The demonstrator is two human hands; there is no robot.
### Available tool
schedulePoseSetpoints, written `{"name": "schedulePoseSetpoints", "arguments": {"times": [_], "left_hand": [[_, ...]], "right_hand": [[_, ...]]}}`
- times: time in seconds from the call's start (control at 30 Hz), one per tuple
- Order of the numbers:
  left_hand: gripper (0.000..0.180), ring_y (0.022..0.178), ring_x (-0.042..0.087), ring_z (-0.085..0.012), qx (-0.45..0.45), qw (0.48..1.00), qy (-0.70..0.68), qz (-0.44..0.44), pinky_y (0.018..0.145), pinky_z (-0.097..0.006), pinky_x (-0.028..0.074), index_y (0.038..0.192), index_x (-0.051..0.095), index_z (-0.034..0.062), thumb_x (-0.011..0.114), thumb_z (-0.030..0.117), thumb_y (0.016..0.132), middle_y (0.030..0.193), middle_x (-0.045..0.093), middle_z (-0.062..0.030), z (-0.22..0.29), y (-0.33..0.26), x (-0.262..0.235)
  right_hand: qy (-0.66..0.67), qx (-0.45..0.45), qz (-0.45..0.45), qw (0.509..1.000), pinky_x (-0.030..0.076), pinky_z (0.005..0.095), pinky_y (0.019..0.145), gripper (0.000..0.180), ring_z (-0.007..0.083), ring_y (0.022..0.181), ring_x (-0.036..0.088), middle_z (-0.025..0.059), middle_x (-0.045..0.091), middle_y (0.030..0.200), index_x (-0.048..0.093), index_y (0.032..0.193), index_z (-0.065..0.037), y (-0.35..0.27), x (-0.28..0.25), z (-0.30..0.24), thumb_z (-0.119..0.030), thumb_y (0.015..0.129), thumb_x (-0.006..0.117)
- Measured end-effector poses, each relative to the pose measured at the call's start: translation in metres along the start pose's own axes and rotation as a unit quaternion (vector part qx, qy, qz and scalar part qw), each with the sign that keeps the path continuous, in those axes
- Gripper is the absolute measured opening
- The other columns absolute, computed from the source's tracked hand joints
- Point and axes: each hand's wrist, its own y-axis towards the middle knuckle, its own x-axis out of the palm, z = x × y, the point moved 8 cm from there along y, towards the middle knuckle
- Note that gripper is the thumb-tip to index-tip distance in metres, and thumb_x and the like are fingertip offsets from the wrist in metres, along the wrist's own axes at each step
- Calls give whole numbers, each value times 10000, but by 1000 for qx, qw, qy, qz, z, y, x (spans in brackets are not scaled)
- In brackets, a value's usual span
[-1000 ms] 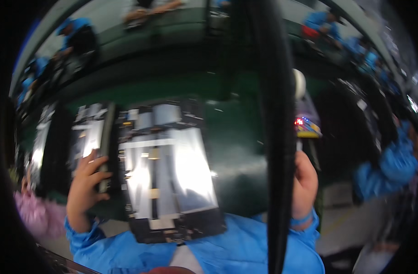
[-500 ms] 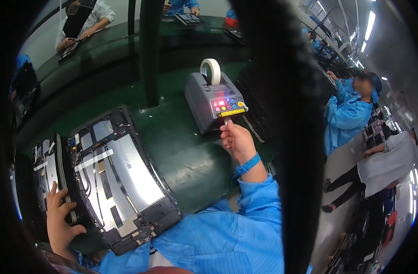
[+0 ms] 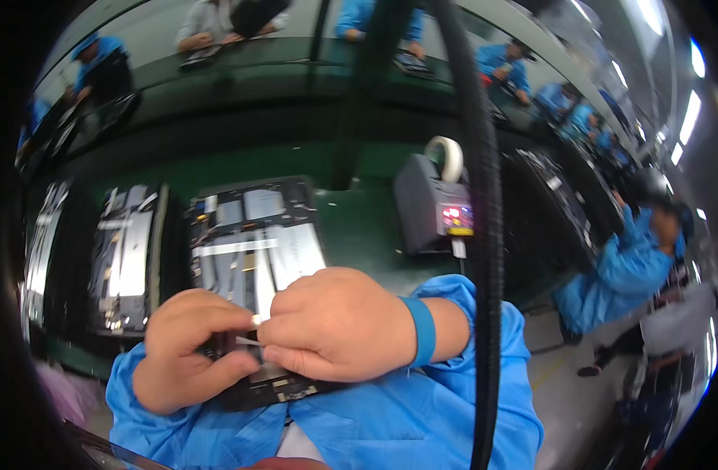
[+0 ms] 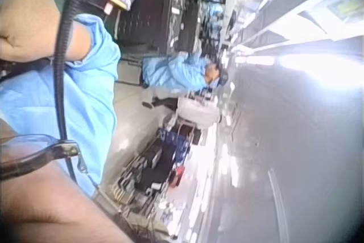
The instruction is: The person uses a label printer to cut strips of white tape and applies them to the internal components of electronic devices. The person handles the devices one at a time, peeling backing from the tape and smoothing it onto specific areas of the circuitry.
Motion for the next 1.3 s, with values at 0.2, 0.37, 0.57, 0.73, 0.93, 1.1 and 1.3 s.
{"name": "schedulePoseSetpoints", "arguments": {"times": [0.2, 0.37, 0.57, 0.73, 0.93, 1.1, 1.3], "left_hand": [[112, 585, 604, -202, 16, 990, -9, 139, 530, -297, 430, 725, 657, 37, 752, 33, 665, 670, 640, -69, -2, -23, -22], [133, 564, 585, -208, 35, 988, -8, 151, 511, -292, 442, 752, 664, 35, 760, 88, 677, 651, 612, -72, -8, -19, -26], [320, 713, 598, -279, -74, 946, 159, 271, 623, -332, 479, 971, 665, 10, 738, 95, 671, 825, 633, -119, -46, -31, -56], [257, 825, 561, -289, -118, 937, 263, 199, 737, -370, 464, 914, 660, 12, 711, 108, 681, 916, 597, -112, -66, -21, -46], [216, 799, 561, -285, -95, 941, 272, 179, 711, -375, 464, 866, 651, 17, 687, 106, 673, 887, 594, -106, -73, -19, -44], [216, 817, 564, -299, -80, 946, 276, 149, 718, -388, 458, 853, 640, -2, 660, 65, 649, 897, 596, -128, -76, -18, -40], [285, 948, 538, -327, -121, 952, 203, 197, 821, -394, 448, 965, 636, 19, 646, 78, 686, 1031, 555, -157, -85, -21, -43]], "right_hand": [[-23, -2, 64, 998, 453, 351, 541, 168, 260, 623, 593, 72, 600, 669, 666, 921, -74, 22, 1, 2, -202, 823, 618], [-2, -22, 82, 996, 471, 345, 551, 123, 275, 631, 607, 83, 622, 705, 657, 852, -62, 37, -5, 4, -151, 768, 675], [-43, 84, 146, 985, 460, 332, 564, 55, 271, 628, 589, 106, 574, 661, 638, 781, -46, 58, -30, 45, -99, 779, 651], [16, 84, 54, 995, 474, 366, 667, 265, 288, 779, 594, 130, 584, 863, 532, 1013, -55, 92, 0, 80, -119, 785, 650], [-23, 29, -9, 999, 446, 413, 616, 213, 325, 727, 590, 109, 597, 725, 475, 915, -56, 119, 16, 84, -44, 761, 622], [-13, 49, -18, 999, 462, 342, 576, 257, 278, 643, 601, 117, 573, 696, 469, 914, -33, 133, 27, 105, -4, 739, 656], [8, 212, -59, 975, 441, 289, 548, 280, 171, 562, 564, 68, 550, 608, 472, 929, -20, 126, 29, 127, -39, 733, 671]]}}
